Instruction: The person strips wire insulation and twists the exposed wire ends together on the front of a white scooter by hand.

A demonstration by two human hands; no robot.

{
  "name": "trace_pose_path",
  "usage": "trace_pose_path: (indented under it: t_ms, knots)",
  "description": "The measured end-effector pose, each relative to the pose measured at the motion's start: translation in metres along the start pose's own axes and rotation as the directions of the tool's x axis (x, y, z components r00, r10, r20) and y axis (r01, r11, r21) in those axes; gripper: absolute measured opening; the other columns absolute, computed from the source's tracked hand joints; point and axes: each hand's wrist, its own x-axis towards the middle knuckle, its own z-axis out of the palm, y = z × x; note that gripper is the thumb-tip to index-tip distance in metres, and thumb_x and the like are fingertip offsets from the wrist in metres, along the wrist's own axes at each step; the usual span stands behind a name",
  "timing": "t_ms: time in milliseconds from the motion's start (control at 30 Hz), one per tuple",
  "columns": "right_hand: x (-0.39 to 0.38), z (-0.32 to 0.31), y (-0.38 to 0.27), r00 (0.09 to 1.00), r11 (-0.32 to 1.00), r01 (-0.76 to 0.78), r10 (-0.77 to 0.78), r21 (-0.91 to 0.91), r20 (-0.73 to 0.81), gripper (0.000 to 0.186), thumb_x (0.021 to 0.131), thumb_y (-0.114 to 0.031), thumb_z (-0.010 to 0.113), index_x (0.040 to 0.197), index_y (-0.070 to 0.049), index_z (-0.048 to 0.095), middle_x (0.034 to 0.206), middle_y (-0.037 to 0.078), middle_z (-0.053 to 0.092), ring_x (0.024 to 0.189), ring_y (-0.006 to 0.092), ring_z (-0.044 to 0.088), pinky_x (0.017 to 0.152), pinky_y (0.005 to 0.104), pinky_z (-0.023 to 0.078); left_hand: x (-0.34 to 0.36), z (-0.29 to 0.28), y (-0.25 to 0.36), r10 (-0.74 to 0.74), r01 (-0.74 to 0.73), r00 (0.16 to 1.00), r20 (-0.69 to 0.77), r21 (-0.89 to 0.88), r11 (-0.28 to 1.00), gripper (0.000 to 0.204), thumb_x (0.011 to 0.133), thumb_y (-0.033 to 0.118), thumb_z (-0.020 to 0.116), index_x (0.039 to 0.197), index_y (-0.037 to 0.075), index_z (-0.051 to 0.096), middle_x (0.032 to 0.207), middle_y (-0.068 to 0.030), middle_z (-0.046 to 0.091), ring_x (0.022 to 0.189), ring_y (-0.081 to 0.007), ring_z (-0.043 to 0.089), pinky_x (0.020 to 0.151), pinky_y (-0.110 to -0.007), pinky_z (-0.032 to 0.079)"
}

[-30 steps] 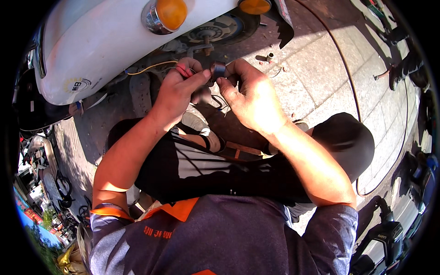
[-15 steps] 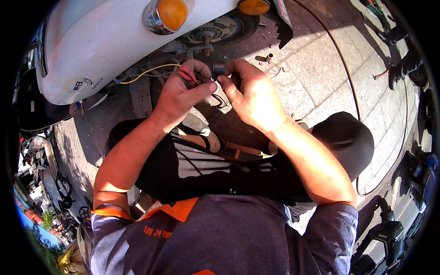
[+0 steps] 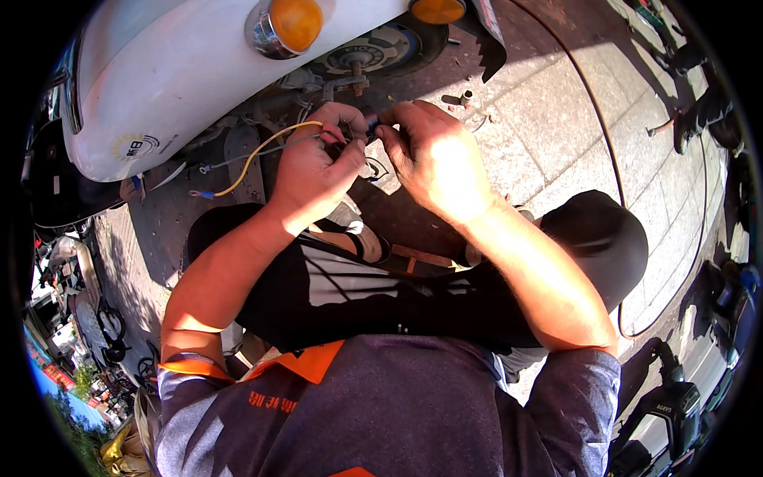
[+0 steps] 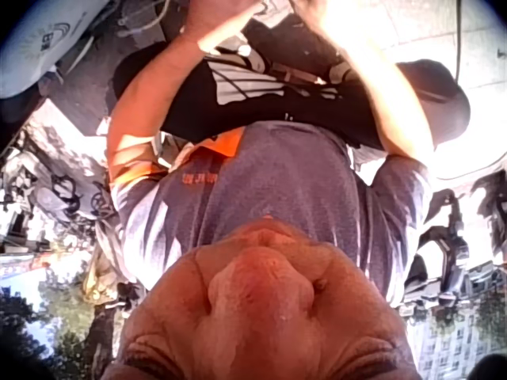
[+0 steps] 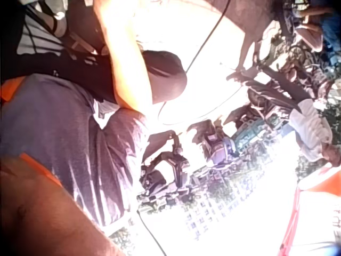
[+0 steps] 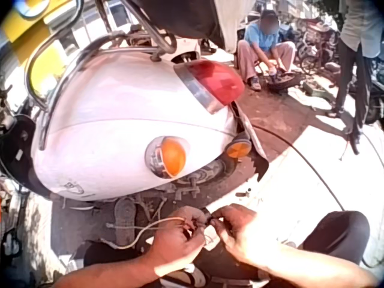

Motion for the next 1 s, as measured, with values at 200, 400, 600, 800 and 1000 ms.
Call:
trace_pose_path:
  t_ms: [200, 400, 600, 800, 1000]
  knots:
    - [-0.003, -0.005, -0.004, 0.995, 0.986, 0.076, -0.067, -0.145, 0.067, 0.01, 0.093, -0.015, 0.076, 0.093, -0.006, 0.073, 0.084, 0.013, 0.066, 0.076, 0.037, 0.069, 0.065, 0.0462, 0.057, 0.007, -0.004, 0.015, -0.142, 0.119, 0.985, 0.101, 0.206, 0.971, 0.023, 0.086, 0.004, 0.076, 0.108, 0.001, 0.068, 0.099, -0.0076, 0.066, 0.081, -0.0154, 0.063, 0.074, -0.031, 0.053]
    - [-0.003, -0.006, -0.004, 0.987, 0.975, 0.116, -0.092, -0.19, 0.129, 0.01, 0.094, -0.016, 0.075, 0.094, -0.007, 0.072, 0.085, 0.012, 0.065, 0.075, 0.0366, 0.069, 0.064, 0.0459, 0.057, 0.001, 0.001, 0.002, 0.077, -0.07, 0.997, -0.006, 0.356, 0.932, 0.028, 0.088, 0.013, 0.076, 0.115, 0.006, 0.072, 0.092, -0.0079, 0.061, 0.079, -0.019, 0.061, 0.075, -0.034, 0.053]
    - [-0.005, -0.009, -0.005, 0.985, 0.99, 0.078, -0.059, -0.116, 0.165, 0.01, 0.095, -0.017, 0.074, 0.095, -0.007, 0.071, 0.085, 0.014, 0.065, 0.076, 0.0385, 0.069, 0.066, 0.0475, 0.057, 0.013, -0.022, -0.006, -0.198, 0.227, 0.905, 0.376, -0.035, 0.973, 0.022, 0.093, 0.013, 0.069, 0.112, 0.001, 0.069, 0.089, 0.001, 0.055, 0.076, -0.0114, 0.052, 0.073, -0.029, 0.045]
    - [-0.002, -0.014, -0.005, 0.971, 0.989, -0.097, 0.068, 0.114, 0.23, 0.013, 0.098, -0.017, 0.072, 0.102, -0.005, 0.071, 0.092, 0.017, 0.071, 0.084, 0.0386, 0.071, 0.074, 0.0452, 0.057, 0.007, -0.023, -0.012, -0.156, 0.27, 0.894, 0.419, -0.227, 0.936, 0.013, 0.096, 0.005, 0.065, 0.109, 0.001, 0.065, 0.09, 0.0013, 0.056, 0.079, -0.0076, 0.051, 0.074, -0.026, 0.045]
    - [-0.007, -0.011, 0.0, 0.894, 0.874, -0.371, 0.244, 0.314, 0.376, 0.017, 0.104, -0.019, 0.069, 0.109, -0.002, 0.071, 0.094, 0.015, 0.073, 0.083, 0.0239, 0.069, 0.077, 0.0375, 0.056, 0.002, -0.019, -0.004, -0.201, 0.269, 0.909, 0.365, -0.146, 0.952, 0.016, 0.094, 0.0, 0.068, 0.109, 0.003, 0.063, 0.092, 0.0003, 0.059, 0.083, -0.0074, 0.054, 0.076, -0.026, 0.047]
